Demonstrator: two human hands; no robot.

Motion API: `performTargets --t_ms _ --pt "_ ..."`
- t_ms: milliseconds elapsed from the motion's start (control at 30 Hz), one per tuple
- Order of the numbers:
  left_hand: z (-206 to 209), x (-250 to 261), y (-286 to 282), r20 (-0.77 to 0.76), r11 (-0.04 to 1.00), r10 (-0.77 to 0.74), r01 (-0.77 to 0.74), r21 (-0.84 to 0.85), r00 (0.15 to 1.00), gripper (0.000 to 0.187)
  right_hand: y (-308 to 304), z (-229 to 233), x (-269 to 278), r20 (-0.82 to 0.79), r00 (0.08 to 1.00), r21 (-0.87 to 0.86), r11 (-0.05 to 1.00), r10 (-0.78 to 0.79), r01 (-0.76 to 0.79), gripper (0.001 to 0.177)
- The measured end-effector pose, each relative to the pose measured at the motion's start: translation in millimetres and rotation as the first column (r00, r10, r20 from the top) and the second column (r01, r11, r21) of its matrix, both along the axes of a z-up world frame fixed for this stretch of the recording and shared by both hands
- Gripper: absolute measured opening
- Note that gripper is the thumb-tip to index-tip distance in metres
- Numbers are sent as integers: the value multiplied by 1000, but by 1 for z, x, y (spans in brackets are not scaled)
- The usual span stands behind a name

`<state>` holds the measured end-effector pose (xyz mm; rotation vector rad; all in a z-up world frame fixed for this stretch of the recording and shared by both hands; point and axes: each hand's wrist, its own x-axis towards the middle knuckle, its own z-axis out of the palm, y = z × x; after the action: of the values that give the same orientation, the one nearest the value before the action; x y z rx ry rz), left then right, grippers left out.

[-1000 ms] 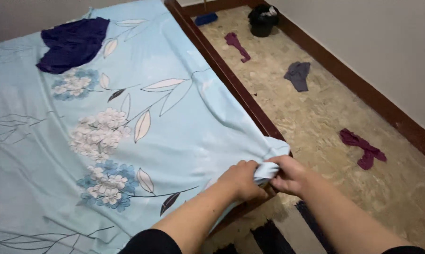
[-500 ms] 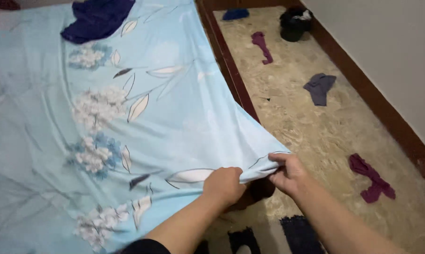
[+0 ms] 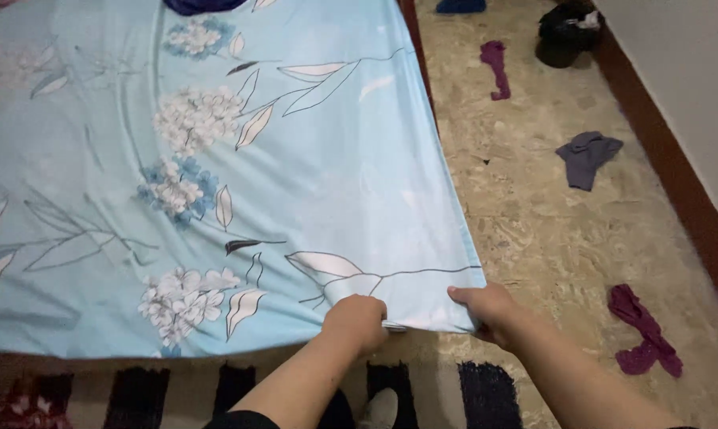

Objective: Tidying up a bed by folding a blanket and smoothing the sheets.

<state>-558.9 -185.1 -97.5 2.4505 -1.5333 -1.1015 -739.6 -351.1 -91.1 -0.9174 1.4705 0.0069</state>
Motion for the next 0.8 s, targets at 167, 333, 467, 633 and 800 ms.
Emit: performTargets --t_ms 167,333,467,633,800 --pt "-16 6 13 -17 998 60 -60 -2 998 29 1 -19 -13 -182 949 -53 962 256 -270 39" --pt "-18 -1 13 -75 990 136 -133 43 988 34 2 -5 -6 -145 958 -16 968 246 -251 36" --pt "-52 -16 10 -167 936 348 -330 125 923 53 3 -3 -6 -103 960 4 965 260 -261 38" --pt "-46 -26 3 -241 767 639 -583 268 730 76 16 10 0 -109 958 17 964 264 -264 37" --pt "-36 -16 14 -206 478 877 -749 459 434 89 39 30 13 -56 966 115 963 251 -244 40"
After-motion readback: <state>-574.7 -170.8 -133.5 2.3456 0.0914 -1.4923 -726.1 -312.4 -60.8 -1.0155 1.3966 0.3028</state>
